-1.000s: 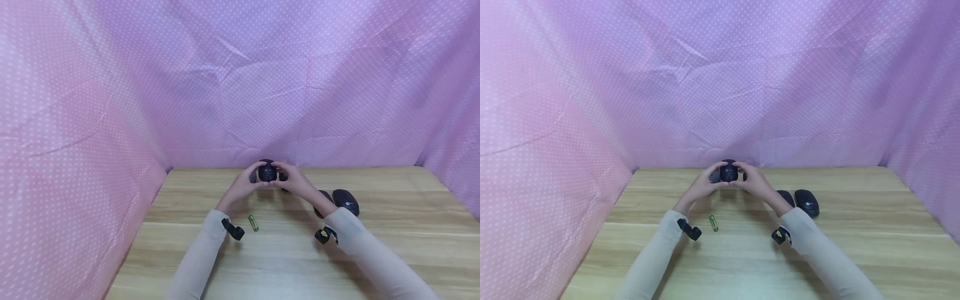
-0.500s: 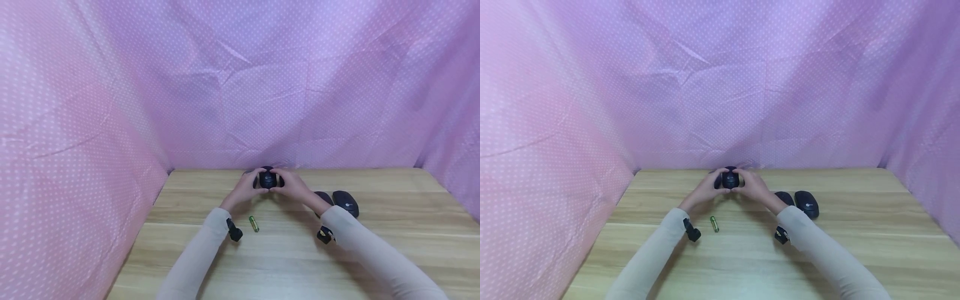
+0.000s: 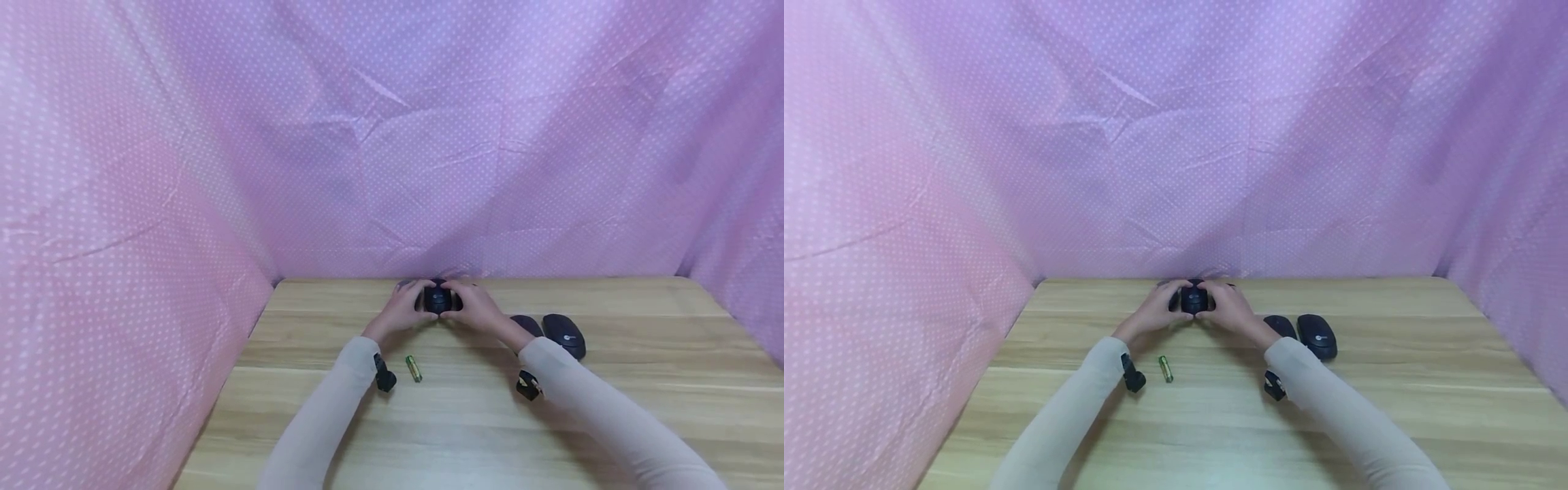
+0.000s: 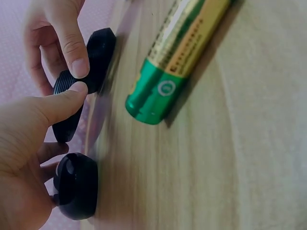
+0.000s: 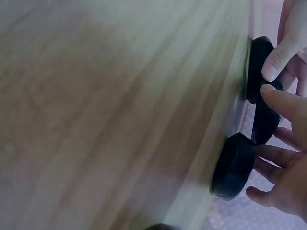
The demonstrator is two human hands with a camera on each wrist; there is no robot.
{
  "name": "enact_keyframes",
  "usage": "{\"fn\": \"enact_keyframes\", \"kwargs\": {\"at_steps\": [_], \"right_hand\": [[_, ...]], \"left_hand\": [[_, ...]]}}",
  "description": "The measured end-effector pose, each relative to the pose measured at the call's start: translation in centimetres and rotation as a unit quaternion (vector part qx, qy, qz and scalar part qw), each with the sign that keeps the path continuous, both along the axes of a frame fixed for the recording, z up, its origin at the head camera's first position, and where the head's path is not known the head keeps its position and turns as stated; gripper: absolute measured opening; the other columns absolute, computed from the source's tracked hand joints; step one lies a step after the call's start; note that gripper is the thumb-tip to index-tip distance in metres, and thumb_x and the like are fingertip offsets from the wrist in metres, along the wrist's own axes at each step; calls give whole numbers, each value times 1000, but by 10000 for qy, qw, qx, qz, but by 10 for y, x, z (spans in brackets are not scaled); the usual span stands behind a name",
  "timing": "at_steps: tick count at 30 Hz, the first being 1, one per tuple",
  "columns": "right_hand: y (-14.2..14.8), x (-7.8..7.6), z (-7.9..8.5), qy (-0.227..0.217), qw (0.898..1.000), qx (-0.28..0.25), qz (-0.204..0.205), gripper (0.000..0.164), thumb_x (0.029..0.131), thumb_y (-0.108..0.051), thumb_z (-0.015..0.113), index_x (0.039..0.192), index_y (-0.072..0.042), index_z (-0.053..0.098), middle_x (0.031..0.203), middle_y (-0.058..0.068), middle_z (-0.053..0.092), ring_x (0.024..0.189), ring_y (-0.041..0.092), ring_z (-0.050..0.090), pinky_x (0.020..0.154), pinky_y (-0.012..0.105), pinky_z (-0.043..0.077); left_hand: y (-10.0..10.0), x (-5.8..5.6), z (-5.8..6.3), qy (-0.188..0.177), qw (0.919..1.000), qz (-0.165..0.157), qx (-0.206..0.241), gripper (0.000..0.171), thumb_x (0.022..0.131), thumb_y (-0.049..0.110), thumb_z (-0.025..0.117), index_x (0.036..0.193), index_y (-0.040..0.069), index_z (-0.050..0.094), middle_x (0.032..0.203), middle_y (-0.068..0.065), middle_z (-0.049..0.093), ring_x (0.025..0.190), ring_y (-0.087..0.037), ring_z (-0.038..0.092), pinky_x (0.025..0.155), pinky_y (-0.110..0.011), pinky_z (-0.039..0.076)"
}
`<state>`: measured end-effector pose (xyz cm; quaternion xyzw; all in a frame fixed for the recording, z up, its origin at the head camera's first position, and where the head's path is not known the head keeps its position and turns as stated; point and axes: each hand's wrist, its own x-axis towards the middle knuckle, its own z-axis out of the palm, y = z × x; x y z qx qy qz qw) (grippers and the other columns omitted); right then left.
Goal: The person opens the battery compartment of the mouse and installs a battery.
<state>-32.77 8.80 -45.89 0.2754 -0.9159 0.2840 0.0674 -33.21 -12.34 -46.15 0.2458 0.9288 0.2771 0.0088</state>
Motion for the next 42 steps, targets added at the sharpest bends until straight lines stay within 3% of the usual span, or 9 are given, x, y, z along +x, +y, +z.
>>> {"fn": "enact_keyframes", "kwargs": {"at_steps": [7, 11, 18, 28, 34, 39, 42], "right_hand": [[-2, 0, -3, -39, 9994, 312, -126, 65, 83, -25, 86, 136, 2, 60, 129, 22, 68, 124, 42, 61, 111, 65, 40], [-3, 1, -4, -19, 9990, 412, -176, 64, 83, -25, 85, 136, 2, 60, 131, 23, 67, 126, 43, 59, 112, 67, 38], [-5, 3, -5, 194, 9981, 563, -154, 60, 84, -25, 85, 132, 4, 62, 128, 24, 68, 123, 42, 61, 105, 69, 42], [-6, 5, -2, 207, 9981, 562, -144, 58, 83, -23, 85, 129, 5, 64, 126, 24, 69, 121, 43, 61, 105, 66, 44], [-7, 5, -1, 96, 9987, 490, -122, 60, 84, -23, 85, 132, 5, 62, 130, 25, 67, 122, 45, 60, 107, 64, 44], [-11, 5, 0, -135, 9994, 305, -134, 66, 87, -26, 82, 141, 2, 55, 140, 25, 60, 130, 45, 56, 111, 62, 42], [-16, 5, 2, -212, 9997, 100, -79, 66, 89, -26, 81, 143, 0, 54, 143, 23, 59, 132, 42, 55, 111, 59, 45]], "left_hand": [[0, -1, -2, -290, 9994, 112, -145, 65, 91, 33, 78, 148, 23, 48, 156, -8, 49, 151, -34, 33, 127, -63, 9], [1, -4, -5, -284, 9991, 110, -312, 66, 91, 34, 78, 149, 22, 48, 155, -10, 50, 153, -37, 30, 127, -64, 9], [2, -8, -11, -198, 9976, 121, -658, 68, 91, 37, 77, 151, 22, 49, 155, -6, 51, 154, -37, 28, 127, -63, 9], [4, -5, -9, -226, 9978, 161, -601, 68, 90, 34, 79, 150, 21, 49, 155, -5, 52, 154, -36, 28, 127, -64, 8], [1, -2, -7, -135, 9989, 151, -432, 71, 86, 35, 82, 149, 19, 52, 152, -6, 54, 153, -37, 29, 126, -63, 10], [-9, 1, -2, -54, 9998, 200, -50, 77, 83, 34, 86, 148, 15, 51, 157, -9, 48, 154, -42, 23, 127, -63, 10], [-17, 1, 0, 68, 9993, 188, 331, 78, 81, 29, 88, 147, 11, 52, 153, -13, 51, 148, -39, 36, 125, -58, 23]]}}
